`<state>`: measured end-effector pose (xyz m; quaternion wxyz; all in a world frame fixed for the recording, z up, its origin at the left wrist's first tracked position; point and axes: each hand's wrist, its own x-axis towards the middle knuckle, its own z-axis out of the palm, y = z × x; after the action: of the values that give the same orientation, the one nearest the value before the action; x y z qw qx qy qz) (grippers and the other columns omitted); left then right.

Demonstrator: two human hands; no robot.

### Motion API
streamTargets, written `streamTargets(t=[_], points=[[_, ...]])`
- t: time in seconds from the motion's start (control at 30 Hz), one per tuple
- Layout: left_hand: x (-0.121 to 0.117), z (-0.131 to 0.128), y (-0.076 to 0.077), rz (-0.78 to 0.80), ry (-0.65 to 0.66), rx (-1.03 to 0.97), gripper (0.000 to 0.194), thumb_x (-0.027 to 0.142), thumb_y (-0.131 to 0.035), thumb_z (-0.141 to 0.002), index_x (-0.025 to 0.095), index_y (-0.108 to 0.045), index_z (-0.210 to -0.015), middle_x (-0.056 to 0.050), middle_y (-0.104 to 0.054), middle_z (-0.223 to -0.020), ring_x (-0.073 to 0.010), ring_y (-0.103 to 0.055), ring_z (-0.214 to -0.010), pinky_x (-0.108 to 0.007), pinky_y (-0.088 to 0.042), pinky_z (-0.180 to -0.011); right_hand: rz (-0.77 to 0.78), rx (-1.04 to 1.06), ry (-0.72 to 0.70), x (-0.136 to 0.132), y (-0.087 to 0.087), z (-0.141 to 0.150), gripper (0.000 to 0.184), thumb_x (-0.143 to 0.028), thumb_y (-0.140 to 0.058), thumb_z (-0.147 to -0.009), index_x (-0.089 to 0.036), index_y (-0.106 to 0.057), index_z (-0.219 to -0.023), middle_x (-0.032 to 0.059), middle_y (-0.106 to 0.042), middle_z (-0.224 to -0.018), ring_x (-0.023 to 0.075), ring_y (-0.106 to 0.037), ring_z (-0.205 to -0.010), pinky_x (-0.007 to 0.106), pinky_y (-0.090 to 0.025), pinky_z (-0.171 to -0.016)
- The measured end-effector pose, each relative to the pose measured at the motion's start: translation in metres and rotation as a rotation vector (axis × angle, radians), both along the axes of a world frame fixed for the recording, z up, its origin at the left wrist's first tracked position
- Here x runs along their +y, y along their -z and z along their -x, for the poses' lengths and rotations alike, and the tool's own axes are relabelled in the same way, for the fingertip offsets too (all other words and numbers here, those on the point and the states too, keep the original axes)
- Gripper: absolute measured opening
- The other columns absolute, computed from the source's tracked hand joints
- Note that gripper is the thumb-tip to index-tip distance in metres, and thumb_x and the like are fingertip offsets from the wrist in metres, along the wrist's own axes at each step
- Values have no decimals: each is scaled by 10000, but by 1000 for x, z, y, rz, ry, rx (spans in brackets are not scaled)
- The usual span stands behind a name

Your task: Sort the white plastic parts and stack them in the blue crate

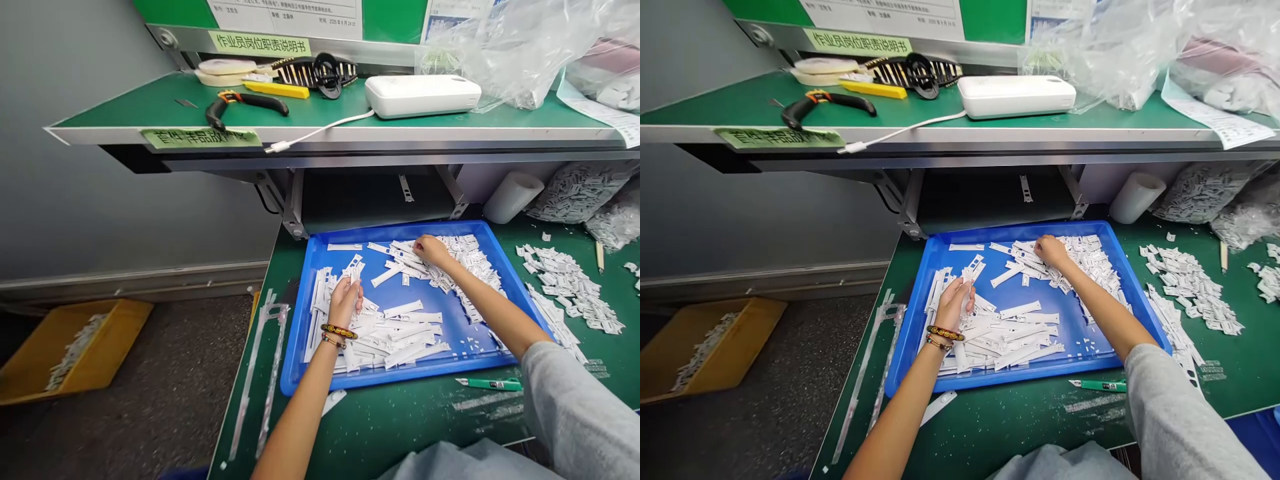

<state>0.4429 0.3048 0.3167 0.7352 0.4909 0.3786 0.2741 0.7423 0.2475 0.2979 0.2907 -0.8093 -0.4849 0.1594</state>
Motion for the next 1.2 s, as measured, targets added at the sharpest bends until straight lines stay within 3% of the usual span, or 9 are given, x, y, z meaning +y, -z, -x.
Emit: streamTargets(t=[0.13,0.3,0.43,0.57,0.77,0.87,1.0,1.1,1.2], points=[[1,2,-3,-29,9,22,407,508,-743,-667,175,-538,-779,76,-499,-600,-37,-414,-419,-172,-338,-390,-23,56,18,3,-6,5,237,-280,-622,-813,-234,-463,-644,92,-562,-840,266,-564,-936,403,-472,-778],[1,0,-3,-49,18,-15,387,468,-756,-665,167,-585,-839,59,-527,-617,-55,-455,-455,-194,-384,-438,-22,236,-52,-25,-18,33,127,-339,-441,-916,-224,-491,-902,25,-632,-803,128,-533,-584,274,-423,-539],[-3,-4,-3,-72,58,-36,413,453,-776,-651,164,-588,-879,52,-549,-617,-73,-483,-473,-215,-403,-465,-110,646,-149,-50,-12,84,282,-505,-488,-894,-233,-461,-962,-49,-585,-642,99,-465,-450,233,-347,-445],[-4,-6,-2,-127,47,-51,419,471,-787,-640,181,-541,-816,76,-506,-552,-81,-477,-479,-220,-407,-497,-106,971,-281,-62,-1,134,455,-574,-636,-820,-243,-429,-1055,-20,-643,-754,126,-589,-565,236,-420,-483],[1,-3,5,-234,-118,108,428,416,-822,-582,190,-541,-811,48,-566,-650,-102,-521,-549,-226,-430,-538,-66,852,-467,-67,-4,158,362,-556,-591,-881,-230,-505,-1013,24,-684,-841,158,-665,-713,294,-517,-677],[1,-1,4,-275,-19,139,364,405,-791,-615,181,-604,-832,21,-607,-666,-137,-566,-597,-246,-461,-571,17,713,-621,-71,-12,163,329,-524,-546,-918,-225,-550,-1054,13,-706,-810,171,-687,-734,304,-521,-729],[8,13,-1,-419,-7,212,275,432,-676,-715,190,-646,-842,20,-609,-616,-157,-571,-554,-260,-463,-551,41,377,-605,-68,-27,135,263,-433,-576,-920,-232,-631,-1082,10,-737,-864,170,-682,-760,280,-486,-718],[21,36,2,-606,21,414,243,409,-640,-733,206,-663,-863,-25,-697,-763,-197,-635,-638,-282,-491,-594,51,36,-188,-60,-37,73,141,-290,-577,-919,-213,-682,-975,30,-731,-940,156,-630,-767,266,-420,-697],[28,56,6,-839,293,688,220,396,-630,-760,222,-684,-883,-69,-734,-894,-258,-679,-791,-320,-516,-688,106,-106,88,-49,-34,9,158,-180,-545,-914,-127,-686,-962,93,-707,-925,145,-550,-734,273,-356,-674]])
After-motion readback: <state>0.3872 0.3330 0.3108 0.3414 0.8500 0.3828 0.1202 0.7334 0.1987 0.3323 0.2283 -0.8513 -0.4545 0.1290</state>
